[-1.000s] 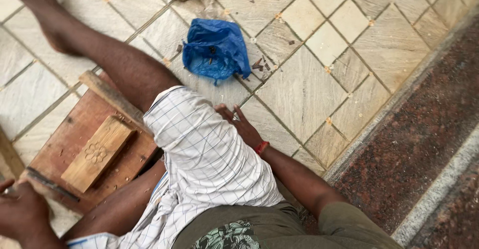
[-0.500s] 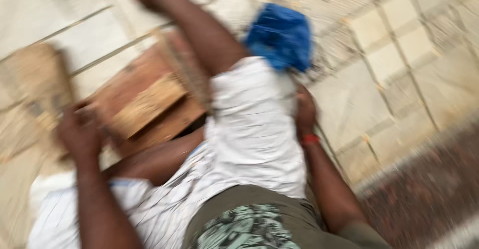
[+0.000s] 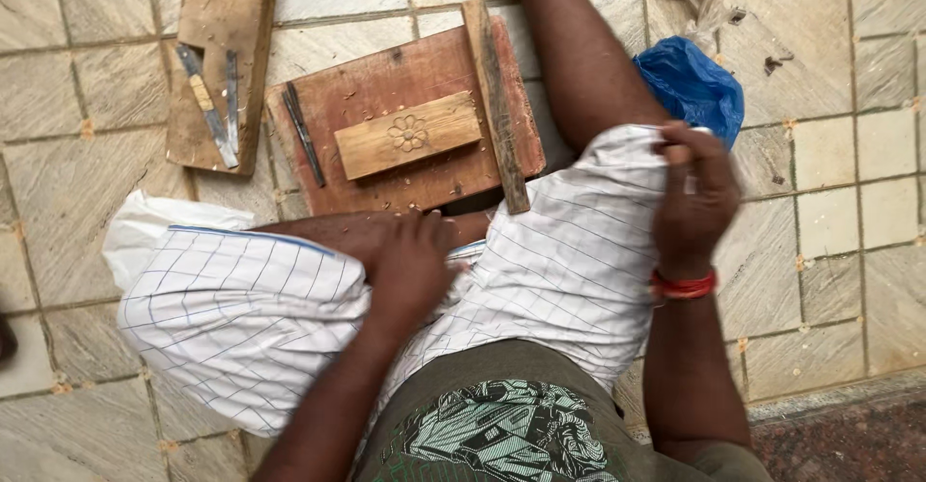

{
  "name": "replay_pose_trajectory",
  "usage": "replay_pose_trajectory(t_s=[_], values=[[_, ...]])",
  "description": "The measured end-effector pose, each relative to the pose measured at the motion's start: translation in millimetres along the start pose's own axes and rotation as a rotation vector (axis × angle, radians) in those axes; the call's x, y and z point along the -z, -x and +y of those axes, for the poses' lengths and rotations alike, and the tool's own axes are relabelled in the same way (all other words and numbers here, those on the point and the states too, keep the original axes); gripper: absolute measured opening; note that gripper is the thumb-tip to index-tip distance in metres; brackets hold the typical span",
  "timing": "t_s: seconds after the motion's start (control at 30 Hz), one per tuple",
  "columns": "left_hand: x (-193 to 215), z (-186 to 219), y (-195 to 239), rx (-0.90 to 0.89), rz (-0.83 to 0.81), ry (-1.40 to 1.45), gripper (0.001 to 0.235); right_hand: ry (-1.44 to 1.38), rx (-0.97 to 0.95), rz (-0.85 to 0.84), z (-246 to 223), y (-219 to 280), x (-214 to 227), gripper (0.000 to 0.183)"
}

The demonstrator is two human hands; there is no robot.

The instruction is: The person sits on a tiled floor and carves a floral design into a small rectangular wooden block. They use a chisel held in the left hand and a wooden mallet in the right hand to strike the chisel, removing wood shavings to shape the petals and center of the flower.

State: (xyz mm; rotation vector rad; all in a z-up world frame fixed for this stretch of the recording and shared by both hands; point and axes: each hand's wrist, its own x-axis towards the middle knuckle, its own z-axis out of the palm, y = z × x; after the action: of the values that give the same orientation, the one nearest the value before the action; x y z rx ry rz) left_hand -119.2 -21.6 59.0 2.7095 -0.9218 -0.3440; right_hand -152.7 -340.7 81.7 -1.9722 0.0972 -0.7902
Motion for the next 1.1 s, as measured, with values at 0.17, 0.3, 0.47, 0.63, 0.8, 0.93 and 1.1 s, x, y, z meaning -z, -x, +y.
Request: replay_pose_trajectory(t_s=[0.17,0.3,0.47,0.63,0.8,0.93,1.1], values=[[-14.9,17.0,29.3,-0.159,-0.077,-0.060,0.037,0.237,0.217,-0.300,-73.0,-11.3,-46.1,0.021],[-17.5,14.7,39.3,-0.177,-0.275,0.209,0.033,0.327,0.149,-0.330,-58.6,-18.1,-47.2,0.012],[-30.2,10.4,20.0,-0.186,-0.470,0.234,0.029,0.580,-0.096,-0.573,-15.7,-18.0,-44.5,0.011],[-25.7,1.3,4.1,-0.192,-0.398,0.307,0.021,0.596,0.148,-0.894,33.5,10.1,-76.3,0.009],[-18.4,-0.8,-0.1,-0.081,-0.496,0.487,0.019,0.877,-0.202,-1.184,63.8,28.9,-104.7,0.009],[-27.3,1.1,5.9,-0.100,-0.291,0.521,0.023,0.843,-0.106,-1.098,67.5,24.0,-110.7,0.021],[-48.2,0.6,11.0,-0.118,-0.201,0.450,0.027,1.012,0.042,-1.120,80.8,30.6,-108.5,0.034]])
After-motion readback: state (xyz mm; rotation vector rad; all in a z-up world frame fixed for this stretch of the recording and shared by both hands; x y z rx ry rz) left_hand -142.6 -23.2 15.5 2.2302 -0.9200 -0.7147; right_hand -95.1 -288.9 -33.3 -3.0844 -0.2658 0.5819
